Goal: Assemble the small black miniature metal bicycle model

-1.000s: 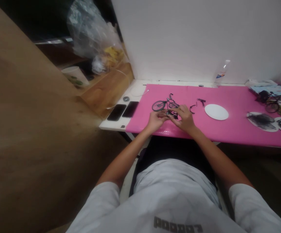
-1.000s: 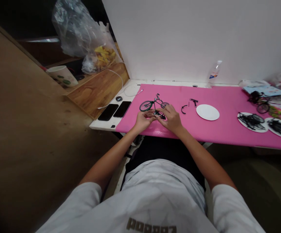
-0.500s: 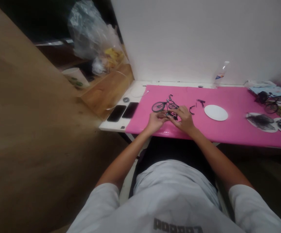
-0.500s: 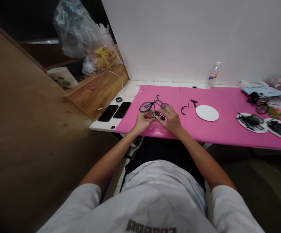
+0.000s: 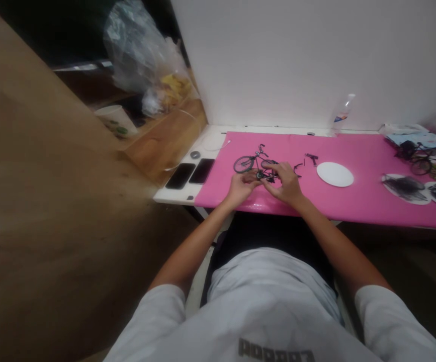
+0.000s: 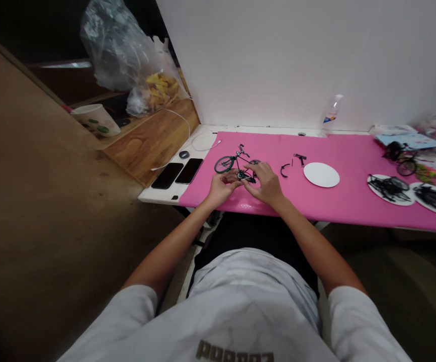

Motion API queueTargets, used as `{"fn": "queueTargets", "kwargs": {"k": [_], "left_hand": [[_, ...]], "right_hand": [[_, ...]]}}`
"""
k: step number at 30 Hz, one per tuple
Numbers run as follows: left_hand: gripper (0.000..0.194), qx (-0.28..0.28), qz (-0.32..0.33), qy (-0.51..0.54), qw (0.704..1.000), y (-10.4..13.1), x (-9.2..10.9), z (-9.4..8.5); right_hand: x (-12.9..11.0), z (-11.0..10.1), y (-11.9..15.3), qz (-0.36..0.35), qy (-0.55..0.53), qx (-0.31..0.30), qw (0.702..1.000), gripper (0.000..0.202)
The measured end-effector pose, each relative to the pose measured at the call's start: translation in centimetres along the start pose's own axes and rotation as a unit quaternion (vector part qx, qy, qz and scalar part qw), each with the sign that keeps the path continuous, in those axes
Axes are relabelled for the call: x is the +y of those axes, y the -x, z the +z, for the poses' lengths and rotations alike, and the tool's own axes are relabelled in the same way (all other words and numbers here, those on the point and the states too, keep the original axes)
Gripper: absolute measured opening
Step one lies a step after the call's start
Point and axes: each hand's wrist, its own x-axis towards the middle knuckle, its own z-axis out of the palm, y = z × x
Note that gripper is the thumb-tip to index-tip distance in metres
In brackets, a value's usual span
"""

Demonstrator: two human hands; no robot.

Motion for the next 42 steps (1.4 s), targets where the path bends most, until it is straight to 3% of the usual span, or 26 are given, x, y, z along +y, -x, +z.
{"fn": "queueTargets", "kwargs": {"k": [19,22,27,33,42], "left_hand": [[0.031,-0.009,0.015,0.009,1.0,-0.1,-0.8,-0.2],[0.037,-0.004,-0.002,0.014,1.0,-0.1,-0.5,-0.1],[0.049,-0.008,0.001,0.025,1.0,-0.1,-0.5,-0.1],[0.052,-0.009,-0.002,0.022,1.0,-0.3,-0.9,-0.2],[0.04,0.059,0.067,-0.153,0.984,-1.0,-2.6,-1.7]], "right_hand": [[-0.6,-0.4,-0.2,-0.018,-0.044,-0.003,0.999,0.055],[-0.5,-0.4,0.0,-0.008,-0.054,-0.004,0.999,0.047],[-0.1,-0.3,0.1,0.003,-0.062,0.035,0.997,0.008],[-0.1,-0.2,-0.4,0.018,-0.032,0.053,0.998,0.014],[1.1,-0.2,-0.5,-0.019,0.016,0.019,1.0,0.019]]}}
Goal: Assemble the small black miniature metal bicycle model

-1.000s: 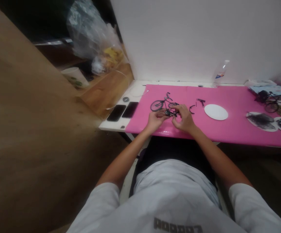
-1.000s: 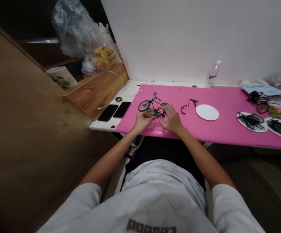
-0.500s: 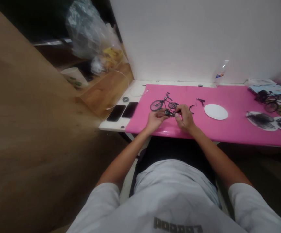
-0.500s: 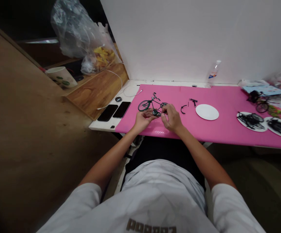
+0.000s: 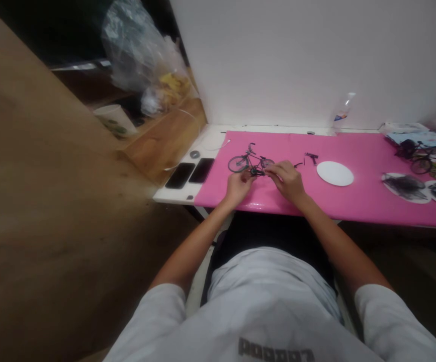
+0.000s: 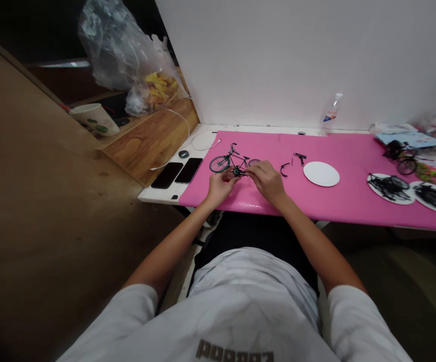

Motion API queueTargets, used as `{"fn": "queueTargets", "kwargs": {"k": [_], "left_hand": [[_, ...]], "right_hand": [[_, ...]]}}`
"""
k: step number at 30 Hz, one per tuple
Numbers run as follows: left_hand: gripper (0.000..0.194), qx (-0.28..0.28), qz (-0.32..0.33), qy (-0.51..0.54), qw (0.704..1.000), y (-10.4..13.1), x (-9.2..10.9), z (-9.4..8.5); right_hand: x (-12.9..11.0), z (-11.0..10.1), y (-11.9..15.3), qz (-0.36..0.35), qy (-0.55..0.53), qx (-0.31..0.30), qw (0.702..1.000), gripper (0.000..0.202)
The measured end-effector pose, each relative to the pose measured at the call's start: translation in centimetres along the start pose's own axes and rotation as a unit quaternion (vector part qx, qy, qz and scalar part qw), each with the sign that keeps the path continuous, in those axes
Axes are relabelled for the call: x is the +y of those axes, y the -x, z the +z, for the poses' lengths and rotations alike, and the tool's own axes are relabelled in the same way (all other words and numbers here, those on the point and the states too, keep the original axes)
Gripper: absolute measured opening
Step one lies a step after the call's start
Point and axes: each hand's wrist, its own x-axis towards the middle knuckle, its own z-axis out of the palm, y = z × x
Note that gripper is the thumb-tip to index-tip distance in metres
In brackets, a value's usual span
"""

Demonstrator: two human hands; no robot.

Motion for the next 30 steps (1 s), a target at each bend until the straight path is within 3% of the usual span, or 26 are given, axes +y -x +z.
{"fn": "queueTargets", "kwargs": {"k": [6,14,23,30], "left_hand": [[0.021,-0.016,0.033,-0.078,0.996,0.2,-0.3,-0.2],[0.023,-0.017,0.046,-0.086,0.995,0.3,-0.2,-0.1],[0.023,-0.054,0.065,-0.171,0.982,0.7,1.1,0.0],[0.025,-0.035,0.114,-0.159,0.98,1.2,2.1,0.1]], "right_hand": [[0.5,0.5,0.5,-0.037,0.015,0.012,0.999,0.019],[0.8,0.9,0.8,-0.029,0.029,0.001,0.999,0.02],[0.9,0.6,1.1,-0.043,0.04,-0.023,0.998,0.025],[0.8,0.4,1.1,-0.03,0.045,-0.032,0.998,0.027]]}}
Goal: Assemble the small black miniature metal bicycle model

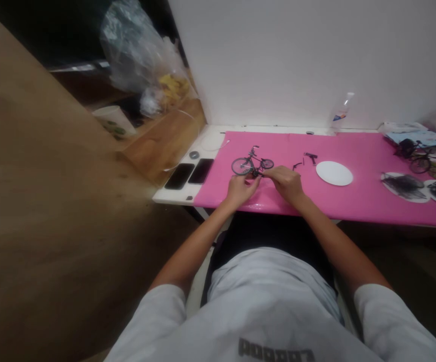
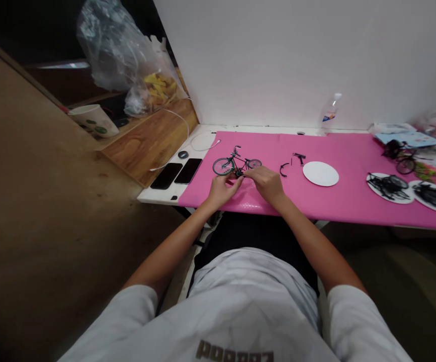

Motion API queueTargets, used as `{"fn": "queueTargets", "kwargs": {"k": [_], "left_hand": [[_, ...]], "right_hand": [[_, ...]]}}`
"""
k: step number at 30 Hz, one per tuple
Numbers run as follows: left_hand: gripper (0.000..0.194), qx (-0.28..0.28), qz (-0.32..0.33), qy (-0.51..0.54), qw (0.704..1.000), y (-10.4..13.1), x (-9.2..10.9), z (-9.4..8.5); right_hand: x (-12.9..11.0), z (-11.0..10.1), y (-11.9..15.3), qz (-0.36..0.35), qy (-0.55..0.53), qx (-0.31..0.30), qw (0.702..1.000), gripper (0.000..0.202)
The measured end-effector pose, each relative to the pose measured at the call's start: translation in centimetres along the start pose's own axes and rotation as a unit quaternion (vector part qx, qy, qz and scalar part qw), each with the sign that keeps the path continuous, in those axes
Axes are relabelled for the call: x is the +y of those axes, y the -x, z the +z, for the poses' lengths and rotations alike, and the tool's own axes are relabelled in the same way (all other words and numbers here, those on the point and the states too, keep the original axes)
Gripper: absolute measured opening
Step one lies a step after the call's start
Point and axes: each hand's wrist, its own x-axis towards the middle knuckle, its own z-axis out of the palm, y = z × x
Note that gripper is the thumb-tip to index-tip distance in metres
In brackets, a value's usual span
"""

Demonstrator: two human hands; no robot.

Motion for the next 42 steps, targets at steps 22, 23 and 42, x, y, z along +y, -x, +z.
{"fn": "queueTargets", "kwargs": {"k": [22,23,42], "left_hand": [[0.023,0.018,-0.005,-0.032,0.999,-0.2,-0.6,-0.2],[0.023,0.02,-0.003,-0.036,0.999,-0.2,-0.6,-0.3],[0.018,0.058,0.027,-0.034,0.997,-0.1,-0.4,-0.7]], "right_hand": [[-0.1,0.0,0.0,0.018,0.011,-0.048,0.999,0.023],[0.0,0.0,0.1,0.023,0.017,-0.056,0.998,0.024],[-0.2,-0.5,-0.2,0.062,0.018,-0.113,0.992,0.028]]}}
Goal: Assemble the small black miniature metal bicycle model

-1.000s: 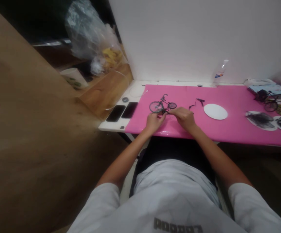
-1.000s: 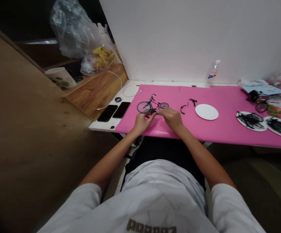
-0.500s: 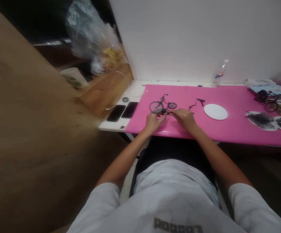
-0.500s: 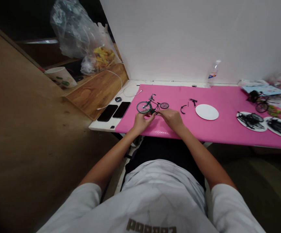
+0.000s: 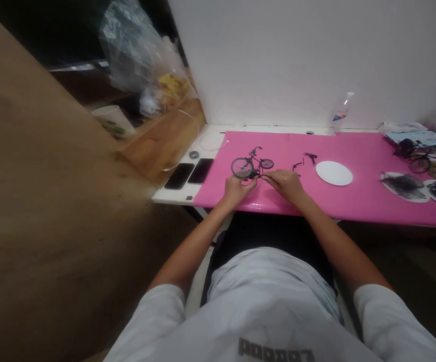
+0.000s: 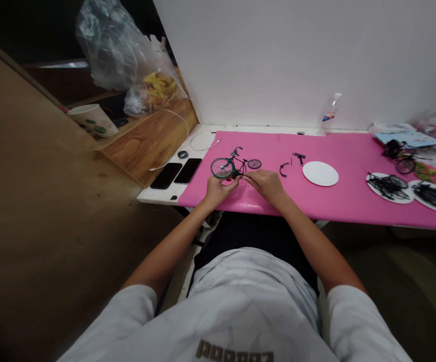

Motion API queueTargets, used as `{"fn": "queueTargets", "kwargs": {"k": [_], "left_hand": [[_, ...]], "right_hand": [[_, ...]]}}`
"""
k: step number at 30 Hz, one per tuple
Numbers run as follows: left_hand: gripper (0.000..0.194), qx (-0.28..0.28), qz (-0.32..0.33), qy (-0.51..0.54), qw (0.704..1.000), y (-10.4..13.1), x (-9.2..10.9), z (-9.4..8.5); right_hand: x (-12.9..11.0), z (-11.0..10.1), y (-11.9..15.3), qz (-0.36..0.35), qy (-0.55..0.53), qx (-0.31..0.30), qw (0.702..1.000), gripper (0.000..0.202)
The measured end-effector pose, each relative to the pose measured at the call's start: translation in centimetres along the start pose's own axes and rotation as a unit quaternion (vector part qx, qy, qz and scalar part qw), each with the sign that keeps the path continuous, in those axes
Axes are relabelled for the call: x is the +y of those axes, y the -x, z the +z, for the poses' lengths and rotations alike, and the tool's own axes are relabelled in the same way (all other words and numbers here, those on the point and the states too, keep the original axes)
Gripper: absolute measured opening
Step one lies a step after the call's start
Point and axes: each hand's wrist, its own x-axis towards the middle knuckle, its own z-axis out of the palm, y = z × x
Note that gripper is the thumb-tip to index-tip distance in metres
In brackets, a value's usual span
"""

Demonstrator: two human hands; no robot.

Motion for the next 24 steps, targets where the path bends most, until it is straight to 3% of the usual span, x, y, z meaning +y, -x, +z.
{"fn": "queueTargets", "kwargs": {"k": [11,24], "left_hand": [[0.017,0.012,0.006,0.01,1.0,0.1,0.23,0.03],[0.016,0.008,0.003,0.018,1.0,0.06,0.55,-0.13]], "right_hand": [[0.05,0.01,0.07,-0.012,0.013,0.008,1.0,0.036],[-0.45,0.07,0.0,0.003,0.043,0.012,0.999,0.072]]}}
